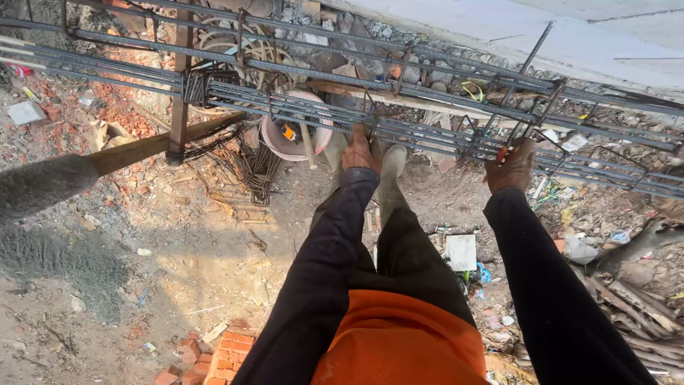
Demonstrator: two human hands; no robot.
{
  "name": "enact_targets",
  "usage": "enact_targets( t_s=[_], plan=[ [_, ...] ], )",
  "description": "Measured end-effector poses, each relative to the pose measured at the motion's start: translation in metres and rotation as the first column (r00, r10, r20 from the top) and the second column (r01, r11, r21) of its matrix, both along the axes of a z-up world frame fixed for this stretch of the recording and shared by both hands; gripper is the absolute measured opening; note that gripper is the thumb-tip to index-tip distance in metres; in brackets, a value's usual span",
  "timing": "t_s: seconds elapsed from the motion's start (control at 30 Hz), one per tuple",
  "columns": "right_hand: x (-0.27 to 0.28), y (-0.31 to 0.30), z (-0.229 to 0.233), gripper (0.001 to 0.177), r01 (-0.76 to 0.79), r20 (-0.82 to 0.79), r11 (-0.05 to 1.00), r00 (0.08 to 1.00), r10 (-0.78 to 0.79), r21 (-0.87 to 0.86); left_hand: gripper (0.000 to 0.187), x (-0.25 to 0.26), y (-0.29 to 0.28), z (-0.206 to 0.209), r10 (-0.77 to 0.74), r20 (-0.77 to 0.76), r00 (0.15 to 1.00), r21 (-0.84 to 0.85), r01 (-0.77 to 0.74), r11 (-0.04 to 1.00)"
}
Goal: The person ties rebar by wrapping wire around metal bars and twisting and cutting the wire with pliers.
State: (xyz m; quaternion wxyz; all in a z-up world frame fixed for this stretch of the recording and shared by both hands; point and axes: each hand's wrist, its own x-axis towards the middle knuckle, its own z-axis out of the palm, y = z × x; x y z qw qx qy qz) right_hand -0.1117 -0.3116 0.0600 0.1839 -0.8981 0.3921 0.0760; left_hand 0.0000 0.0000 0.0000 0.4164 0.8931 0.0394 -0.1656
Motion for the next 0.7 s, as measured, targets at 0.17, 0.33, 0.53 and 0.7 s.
enact_targets(
  t_s=[0.17,0.33,0.53,0.7],
  plan=[
    [-0.009,-0.012,0.007,0.046,0.136,0.01,0.966,0.99,-0.142,0.22,0.033,0.051,0.017,0.05,-0.229,0.035,0.973,0.092,0.225,0.97],
    [-0.033,-0.009,0.032,0.017,0.248,0.092,0.831,0.938,-0.335,0.498,0.034,0.09,0.025,0.045,-0.47,0.084,0.879,0.158,0.454,0.877],
    [-0.058,0.031,0.043,0.02,0.167,-0.035,0.593,0.973,-0.228,0.788,0.02,0.137,-0.02,0.015,-0.876,-0.03,0.482,0.413,0.804,0.428],
    [0.012,0.1,0.105,0.034,-0.493,-0.078,0.798,0.833,0.548,0.347,0.019,0.144,-0.016,0.007,-0.904,-0.029,0.427,0.426,0.823,0.375]
  ],
)
